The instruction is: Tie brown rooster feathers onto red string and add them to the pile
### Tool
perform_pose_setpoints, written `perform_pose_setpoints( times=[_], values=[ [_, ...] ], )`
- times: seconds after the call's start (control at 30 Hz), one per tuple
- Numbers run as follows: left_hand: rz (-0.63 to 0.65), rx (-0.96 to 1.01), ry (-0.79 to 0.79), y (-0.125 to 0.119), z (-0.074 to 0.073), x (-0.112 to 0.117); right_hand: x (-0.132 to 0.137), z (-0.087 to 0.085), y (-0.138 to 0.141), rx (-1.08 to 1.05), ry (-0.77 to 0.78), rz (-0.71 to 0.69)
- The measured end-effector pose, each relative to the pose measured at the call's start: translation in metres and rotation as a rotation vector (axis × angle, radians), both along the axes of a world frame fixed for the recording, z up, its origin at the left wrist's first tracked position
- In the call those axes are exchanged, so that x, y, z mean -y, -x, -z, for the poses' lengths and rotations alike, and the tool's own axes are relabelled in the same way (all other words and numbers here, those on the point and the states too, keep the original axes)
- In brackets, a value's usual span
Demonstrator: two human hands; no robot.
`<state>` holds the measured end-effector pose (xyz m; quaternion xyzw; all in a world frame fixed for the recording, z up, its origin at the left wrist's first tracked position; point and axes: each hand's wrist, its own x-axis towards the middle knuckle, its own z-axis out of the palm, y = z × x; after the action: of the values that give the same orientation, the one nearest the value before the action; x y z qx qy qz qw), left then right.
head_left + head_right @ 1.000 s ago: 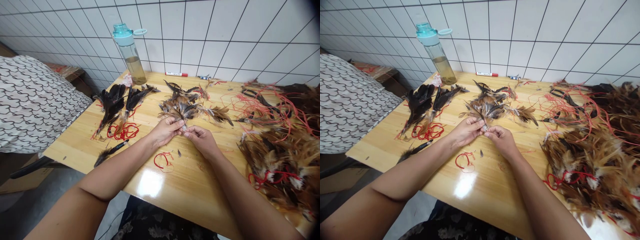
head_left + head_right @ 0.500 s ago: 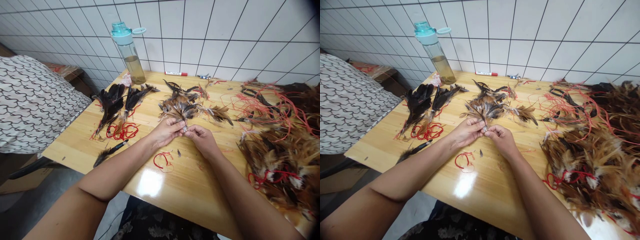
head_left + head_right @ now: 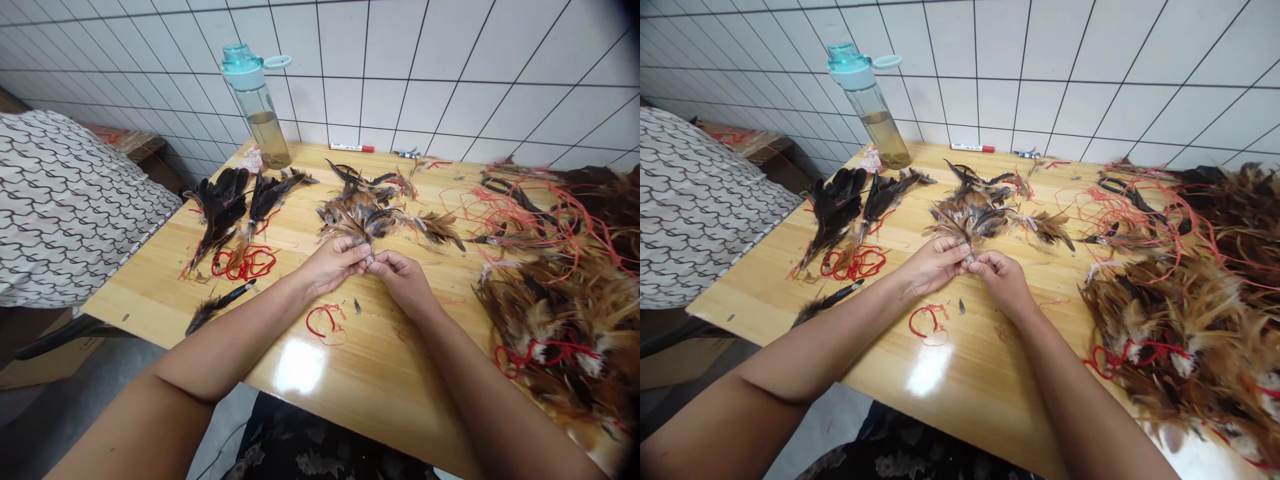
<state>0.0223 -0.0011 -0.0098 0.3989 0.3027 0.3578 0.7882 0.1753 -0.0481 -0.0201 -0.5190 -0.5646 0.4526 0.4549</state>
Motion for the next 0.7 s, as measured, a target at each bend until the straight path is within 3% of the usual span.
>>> perform_pose_setpoints(
  times=[0.3, 0.5, 0.7],
  values=[
    [-0.081, 0.021, -0.008, 0.0056, -0.0057, -0.0041, -0.0007, 0.0019, -0.0026, 0.062, -0.002, 0.066],
    [-0.001, -0.014, -0.034, 0.0030, -0.0037, -0.0020, -0.0012, 0.0039, -0.0018, 0.021, 0.006, 0.035],
    [-0.088, -0.141, -0.145, 0.0046, -0.0041, -0.0038, -0.0016, 0.0034, -0.0013, 0.011, 0.011, 0.106]
  ],
)
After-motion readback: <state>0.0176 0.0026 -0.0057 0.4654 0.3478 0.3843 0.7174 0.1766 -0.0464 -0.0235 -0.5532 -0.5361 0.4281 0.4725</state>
